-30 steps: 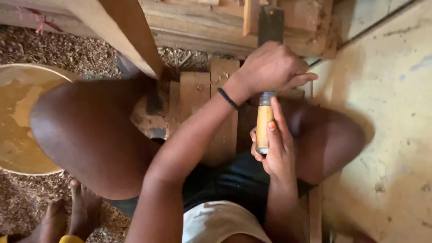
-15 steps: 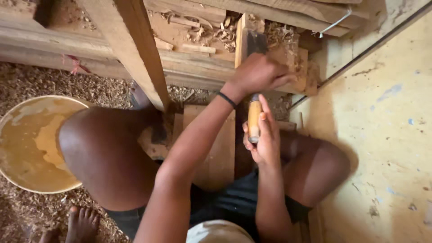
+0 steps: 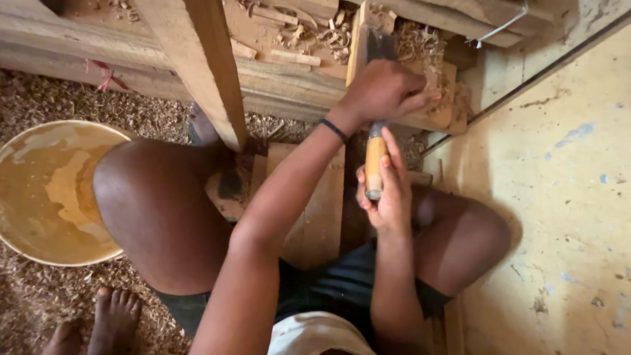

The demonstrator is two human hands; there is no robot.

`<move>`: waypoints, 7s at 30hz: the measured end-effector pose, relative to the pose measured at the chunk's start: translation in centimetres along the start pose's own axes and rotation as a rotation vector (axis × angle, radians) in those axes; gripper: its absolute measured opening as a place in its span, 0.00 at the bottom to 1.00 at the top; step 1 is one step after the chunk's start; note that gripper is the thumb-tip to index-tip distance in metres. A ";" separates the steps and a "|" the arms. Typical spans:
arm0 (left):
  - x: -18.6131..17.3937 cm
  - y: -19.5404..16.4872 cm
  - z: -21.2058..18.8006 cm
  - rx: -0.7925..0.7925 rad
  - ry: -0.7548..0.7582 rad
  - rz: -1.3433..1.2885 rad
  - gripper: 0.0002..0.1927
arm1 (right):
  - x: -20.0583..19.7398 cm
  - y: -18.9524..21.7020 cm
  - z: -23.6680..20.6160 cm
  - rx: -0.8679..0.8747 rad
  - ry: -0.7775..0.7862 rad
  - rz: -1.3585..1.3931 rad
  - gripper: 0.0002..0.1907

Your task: The person uses a chisel to carve wood pieces, clearing shavings away by hand and using the chisel to shape different parts of the wooden structure.

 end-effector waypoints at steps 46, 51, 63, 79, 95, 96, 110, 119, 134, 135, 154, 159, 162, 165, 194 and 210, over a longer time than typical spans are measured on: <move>-1.5 -6.2 -5.5 -0.020 0.027 -0.195 0.20 | -1.8 2.7 -7.7 0.099 0.001 -0.145 0.35; -1.4 -6.6 -5.1 0.010 0.003 -0.154 0.24 | -1.9 3.8 -7.6 0.090 -0.009 -0.182 0.38; -0.5 -3.3 -3.4 -0.088 0.100 -0.102 0.20 | -1.3 2.6 -5.5 0.112 -0.031 -0.148 0.37; 0.7 -2.2 -3.2 -0.090 0.089 -0.097 0.17 | -0.8 2.7 -5.2 0.154 -0.011 -0.137 0.33; 0.7 0.6 -0.6 -0.038 0.074 -0.025 0.09 | -0.7 0.6 -1.6 0.139 -0.054 -0.185 0.32; 1.0 1.0 -0.1 -0.035 0.090 -0.038 0.10 | -1.0 0.3 -1.1 0.138 -0.092 -0.174 0.31; -6.3 1.4 -5.5 -0.050 -0.241 0.097 0.11 | -3.2 2.2 0.0 -0.132 -0.051 -0.037 0.34; -7.0 4.4 -6.1 -0.386 -0.323 0.130 0.17 | -7.9 6.4 -4.6 -0.294 -0.273 -0.069 0.29; -5.5 5.6 -4.7 -0.322 -0.188 0.287 0.23 | -6.4 0.9 -3.6 0.006 -0.164 -0.188 0.42; -5.5 5.6 -4.8 -0.305 -0.201 0.299 0.22 | -6.5 0.7 -3.6 0.012 -0.169 -0.193 0.43; -6.7 6.0 -4.4 -0.473 -0.274 0.300 0.33 | -6.5 2.6 -4.5 -0.064 -0.258 -0.145 0.36; -5.6 1.8 -2.9 -0.207 -0.243 0.135 0.39 | -5.7 4.2 -6.0 -0.082 -0.249 -0.180 0.36; -3.9 -1.5 -2.6 -0.021 -0.080 -0.004 0.36 | -5.1 4.2 -6.3 -0.027 -0.208 -0.218 0.37; -2.1 -4.0 -3.3 0.048 0.048 -0.075 0.33 | -3.7 3.8 -6.8 0.034 -0.143 -0.183 0.39; -1.3 -2.4 -3.0 -0.072 0.110 -0.236 0.32 | 0.3 4.5 -6.2 0.187 -0.136 -0.332 0.41; 0.9 2.2 0.4 0.038 -0.004 -0.134 0.26 | 0.6 0.5 -0.9 0.038 -0.173 -0.202 0.39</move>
Point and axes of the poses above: each hand's wrist, its own z-axis towards the middle knuckle, its own x-axis out of the palm, y = z × x, the point moved 6 cm from there along z, towards the middle knuckle, and after that the axes turned 13 degrees about -x, right-handed, at the moved point
